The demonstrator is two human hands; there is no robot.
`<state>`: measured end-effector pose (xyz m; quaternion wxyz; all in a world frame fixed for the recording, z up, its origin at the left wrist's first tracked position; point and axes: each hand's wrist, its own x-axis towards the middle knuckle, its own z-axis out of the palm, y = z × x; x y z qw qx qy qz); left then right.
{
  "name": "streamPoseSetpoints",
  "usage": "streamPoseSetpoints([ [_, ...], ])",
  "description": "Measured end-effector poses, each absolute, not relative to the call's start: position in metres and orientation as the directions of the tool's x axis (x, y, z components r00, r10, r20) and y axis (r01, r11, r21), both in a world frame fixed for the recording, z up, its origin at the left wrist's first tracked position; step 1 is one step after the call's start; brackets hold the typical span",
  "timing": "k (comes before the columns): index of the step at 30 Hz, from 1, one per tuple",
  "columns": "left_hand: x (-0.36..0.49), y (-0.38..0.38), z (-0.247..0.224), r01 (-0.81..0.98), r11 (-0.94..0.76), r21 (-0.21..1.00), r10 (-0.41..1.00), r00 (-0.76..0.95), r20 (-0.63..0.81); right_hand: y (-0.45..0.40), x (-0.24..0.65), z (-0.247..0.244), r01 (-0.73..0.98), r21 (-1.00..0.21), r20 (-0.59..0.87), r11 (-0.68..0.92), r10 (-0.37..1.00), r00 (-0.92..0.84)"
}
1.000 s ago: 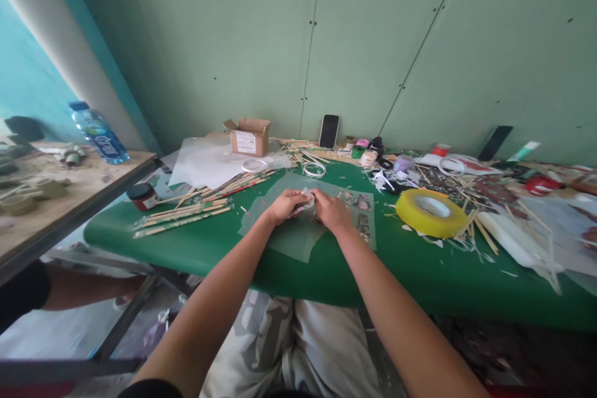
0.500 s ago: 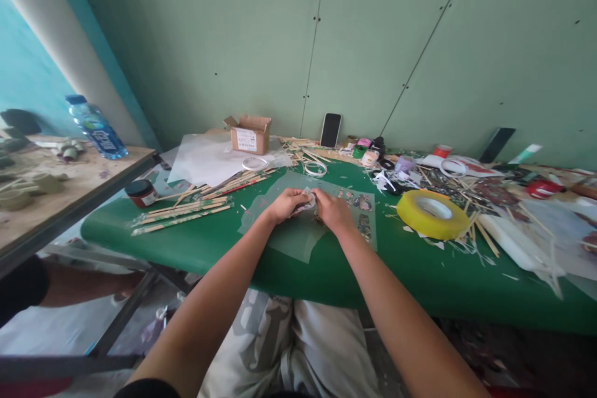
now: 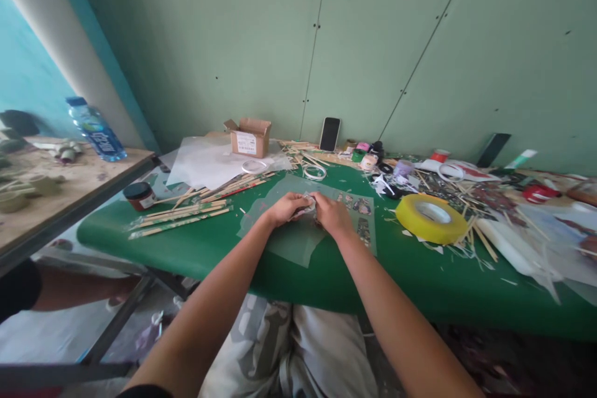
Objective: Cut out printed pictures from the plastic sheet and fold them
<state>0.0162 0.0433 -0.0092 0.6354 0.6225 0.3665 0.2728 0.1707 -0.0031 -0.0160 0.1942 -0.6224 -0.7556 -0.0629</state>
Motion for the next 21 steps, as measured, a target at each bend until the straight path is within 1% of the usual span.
streamPoseSetpoints([
  [8, 0.0143, 0.0427, -0.0132, 0.053, 0.104, 0.993, 0.829, 0.546, -0.116, -0.0023, 0.1692, -0.0179, 0.968, -0.153, 0.374, 0.197, 0.919, -0.127],
  [21, 0.0118, 0.0454, -0.0125, 0.015, 0.157, 0.987, 0.792, 0.596, -0.135, -0.0057, 0.1676, -0.0134, 0.967, -0.16, 0.352, 0.196, 0.927, -0.13],
])
